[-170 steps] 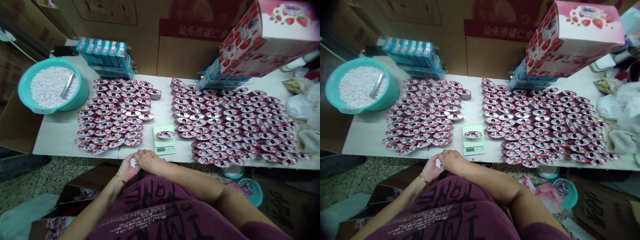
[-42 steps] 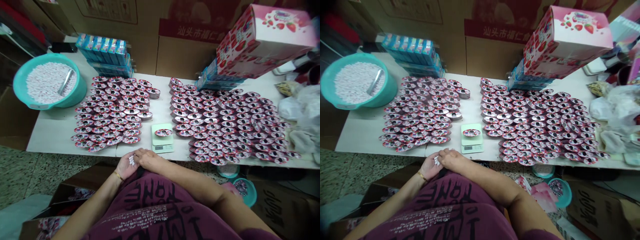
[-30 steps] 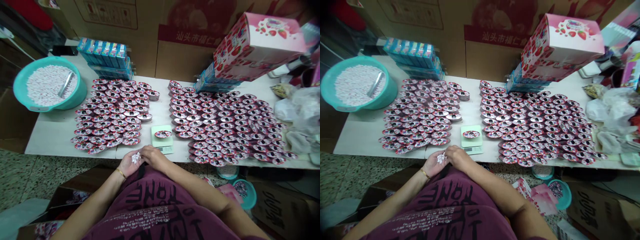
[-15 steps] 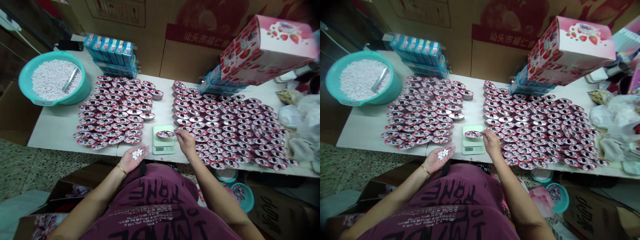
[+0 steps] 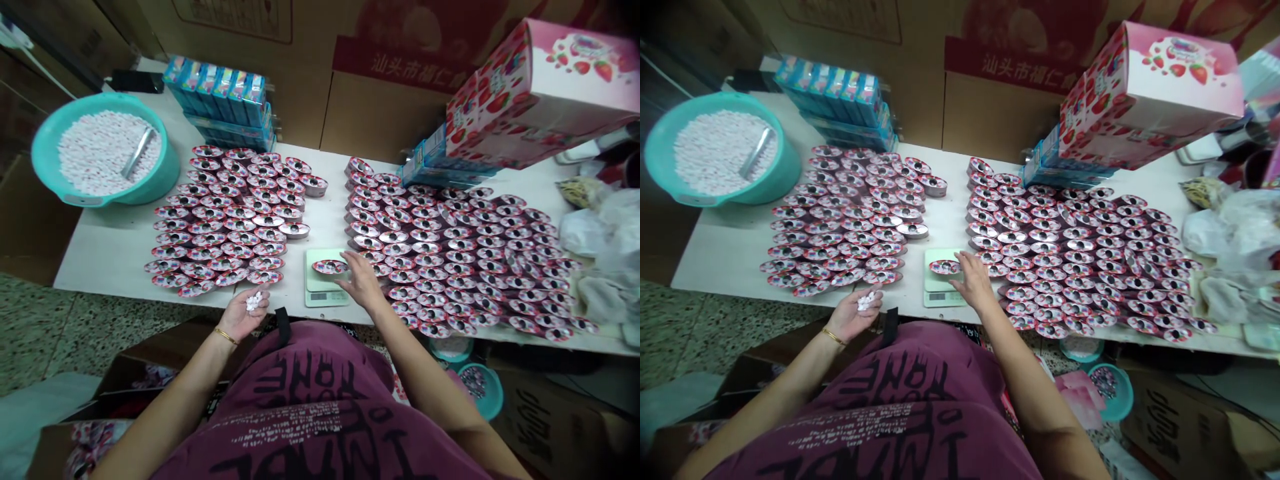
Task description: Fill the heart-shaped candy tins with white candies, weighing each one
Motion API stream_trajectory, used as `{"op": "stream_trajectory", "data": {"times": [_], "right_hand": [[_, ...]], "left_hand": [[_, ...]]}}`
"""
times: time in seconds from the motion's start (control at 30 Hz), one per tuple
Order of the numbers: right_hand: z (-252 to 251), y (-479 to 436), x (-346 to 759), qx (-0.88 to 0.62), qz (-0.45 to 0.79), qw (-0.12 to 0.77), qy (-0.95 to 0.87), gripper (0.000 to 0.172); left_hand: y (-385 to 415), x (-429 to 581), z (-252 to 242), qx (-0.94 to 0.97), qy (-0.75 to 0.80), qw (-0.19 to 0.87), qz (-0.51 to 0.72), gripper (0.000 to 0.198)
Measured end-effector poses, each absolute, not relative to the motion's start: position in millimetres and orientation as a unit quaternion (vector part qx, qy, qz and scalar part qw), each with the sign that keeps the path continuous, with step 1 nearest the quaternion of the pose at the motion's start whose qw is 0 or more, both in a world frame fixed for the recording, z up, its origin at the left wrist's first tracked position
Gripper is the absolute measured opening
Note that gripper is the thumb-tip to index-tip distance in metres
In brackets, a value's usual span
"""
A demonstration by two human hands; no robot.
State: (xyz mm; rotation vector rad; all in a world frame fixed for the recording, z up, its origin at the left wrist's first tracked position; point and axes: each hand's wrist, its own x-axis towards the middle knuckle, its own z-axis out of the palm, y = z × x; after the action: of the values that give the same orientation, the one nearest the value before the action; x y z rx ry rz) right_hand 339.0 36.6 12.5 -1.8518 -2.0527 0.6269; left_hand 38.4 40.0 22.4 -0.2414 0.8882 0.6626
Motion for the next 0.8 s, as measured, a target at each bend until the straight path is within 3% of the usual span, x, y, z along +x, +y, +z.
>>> {"op": "stream_trajectory", "data": {"times": [0.13, 0.27, 0.37, 0.53, 0.63, 0.8], "right_hand": [[10.2, 47.3, 327.7, -0.622, 0.226, 0.089, -0.744, 0.065], [10.6, 56.6, 323.9, -0.602, 0.239, 0.050, -0.761, 0.044], [13.4, 80.0, 330.6, -0.609, 0.233, 0.074, -0.755, 0.033], [7.0, 167.2, 329.9, -0.694, 0.140, 0.094, -0.700, 0.037], [-7.1, 214.7, 312.4, -0.704, 0.153, 0.081, -0.689, 0.038], [-14.5, 229.0, 322.5, -0.665, 0.134, 0.171, -0.715, 0.033]], "left_hand": [[43.3, 38.8, 23.5, -0.111, 0.419, 0.841, 0.324, 0.024], [46.8, 38.4, 24.6, -0.110, 0.417, 0.837, 0.337, 0.023], [50.6, 35.6, 26.0, -0.112, 0.421, 0.829, 0.351, 0.021], [53.4, 28.8, 26.3, -0.125, 0.438, 0.800, 0.391, 0.023], [50.2, 27.1, 25.2, -0.130, 0.447, 0.784, 0.410, 0.023], [42.6, 25.6, 21.0, -0.140, 0.478, 0.765, 0.409, 0.020]]}}
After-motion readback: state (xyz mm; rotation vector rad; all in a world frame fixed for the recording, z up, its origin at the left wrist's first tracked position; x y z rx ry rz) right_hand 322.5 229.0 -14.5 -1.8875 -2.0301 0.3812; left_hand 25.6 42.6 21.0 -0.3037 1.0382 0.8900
